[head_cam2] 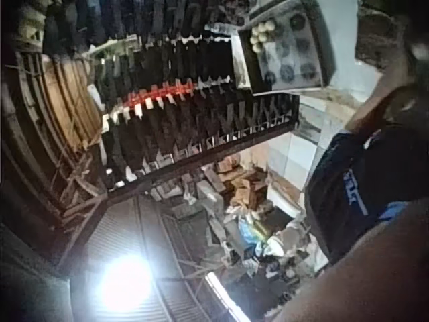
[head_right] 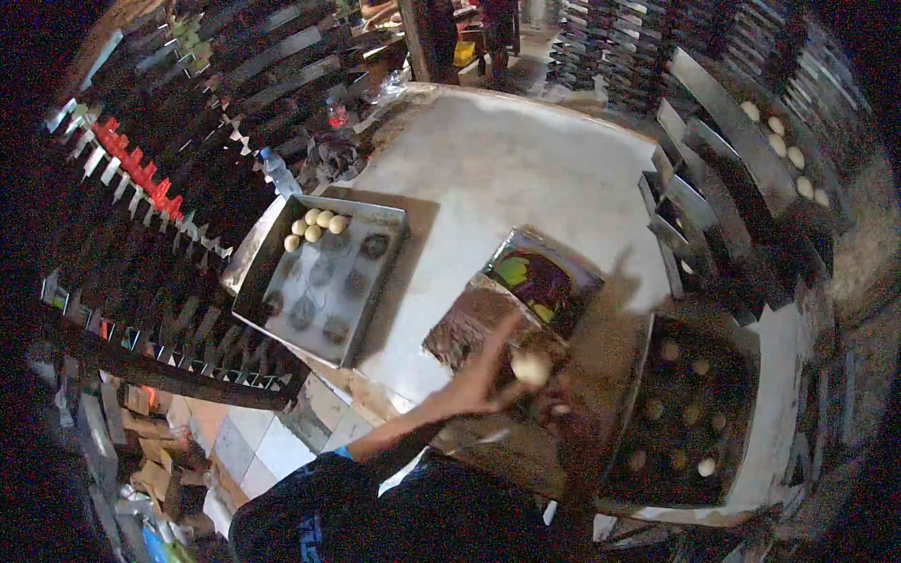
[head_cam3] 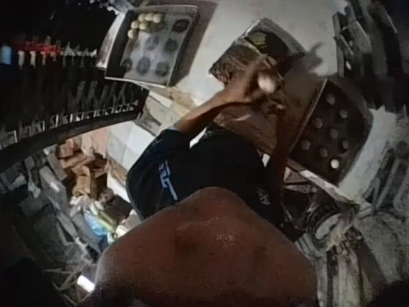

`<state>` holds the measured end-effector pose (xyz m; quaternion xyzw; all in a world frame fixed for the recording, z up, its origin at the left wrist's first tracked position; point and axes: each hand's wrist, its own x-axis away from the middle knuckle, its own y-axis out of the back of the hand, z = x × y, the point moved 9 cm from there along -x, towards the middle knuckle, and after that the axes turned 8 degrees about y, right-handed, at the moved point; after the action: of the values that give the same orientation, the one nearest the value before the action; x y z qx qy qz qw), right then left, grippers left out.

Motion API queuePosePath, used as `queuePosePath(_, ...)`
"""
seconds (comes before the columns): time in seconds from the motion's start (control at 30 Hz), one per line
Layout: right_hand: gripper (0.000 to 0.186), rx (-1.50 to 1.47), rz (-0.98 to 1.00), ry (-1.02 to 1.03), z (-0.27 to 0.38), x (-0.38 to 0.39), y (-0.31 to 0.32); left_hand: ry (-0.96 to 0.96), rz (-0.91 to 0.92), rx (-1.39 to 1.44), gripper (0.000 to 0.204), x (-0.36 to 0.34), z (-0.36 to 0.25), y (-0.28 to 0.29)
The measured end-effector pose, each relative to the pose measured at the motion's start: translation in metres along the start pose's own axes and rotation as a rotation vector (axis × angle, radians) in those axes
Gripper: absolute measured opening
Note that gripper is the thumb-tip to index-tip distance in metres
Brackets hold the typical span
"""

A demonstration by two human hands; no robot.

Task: The person pours liquid into a dough mixer using a scoop, then moves to a workbench to fill dough balls with chocolate paste by hand, seals them, places them onto baking trays, and stacks the filled tray onto a rack.

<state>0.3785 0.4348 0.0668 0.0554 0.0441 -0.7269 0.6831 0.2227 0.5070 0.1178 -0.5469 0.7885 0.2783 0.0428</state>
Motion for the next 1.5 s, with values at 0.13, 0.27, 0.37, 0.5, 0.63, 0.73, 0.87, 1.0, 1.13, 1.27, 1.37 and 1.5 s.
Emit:
queuePosePath(0.13,0.048,0.109,-0.012,-0.110,0.001,0.008,0.017,0.198,0.245,0.010,0.072,0.034,-0.030,-0.059)
queuePosePath(0.27,0.044,0.207,0.237,0.420,0.052,0.030,0.009,0.729,0.148,0.642,0.043,0.077,-0.021,-0.090)
queuePosePath(0.37,0.041,0.467,0.165,0.614,0.071,0.066,0.010,0.585,-0.102,0.374,0.030,0.092,-0.044,-0.089)
queuePosePath(0.5,0.034,0.130,-0.218,0.430,0.060,0.101,0.033,0.156,-0.312,0.272,0.039,0.115,-0.103,-0.088)
queuePosePath(0.63,0.027,0.123,-0.406,0.472,0.052,0.123,0.009,0.144,-0.175,0.399,0.040,0.135,-0.116,-0.072)
queuePosePath(0.73,0.025,-0.157,-0.260,0.088,0.004,0.106,-0.051,0.538,-0.046,0.265,0.038,0.179,-0.087,-0.040)
queuePosePath(0.87,0.026,0.403,0.084,0.549,0.042,0.110,-0.146,0.853,-0.205,0.641,0.034,0.256,-0.034,0.022)
queuePosePath(1.0,0.027,0.179,0.173,0.471,0.035,0.141,-0.204,0.918,-0.158,0.639,0.034,0.313,-0.010,0.024)
queuePosePath(1.13,0.024,0.207,0.188,0.404,-0.005,0.142,-0.187,0.925,-0.309,1.408,0.030,0.330,0.011,0.023)
queuePosePath(1.27,0.017,1.099,0.041,0.131,-0.086,0.074,-0.077,0.981,-0.205,1.193,0.042,0.310,0.034,0.029)
queuePosePath(1.37,0.035,1.254,0.216,0.107,-0.121,0.047,-0.057,0.809,-0.225,1.153,0.051,0.276,0.046,0.047)
queuePosePath(1.5,0.037,1.271,0.444,-0.089,-0.129,0.023,-0.068,0.735,-0.536,0.993,0.041,0.248,0.078,0.102)
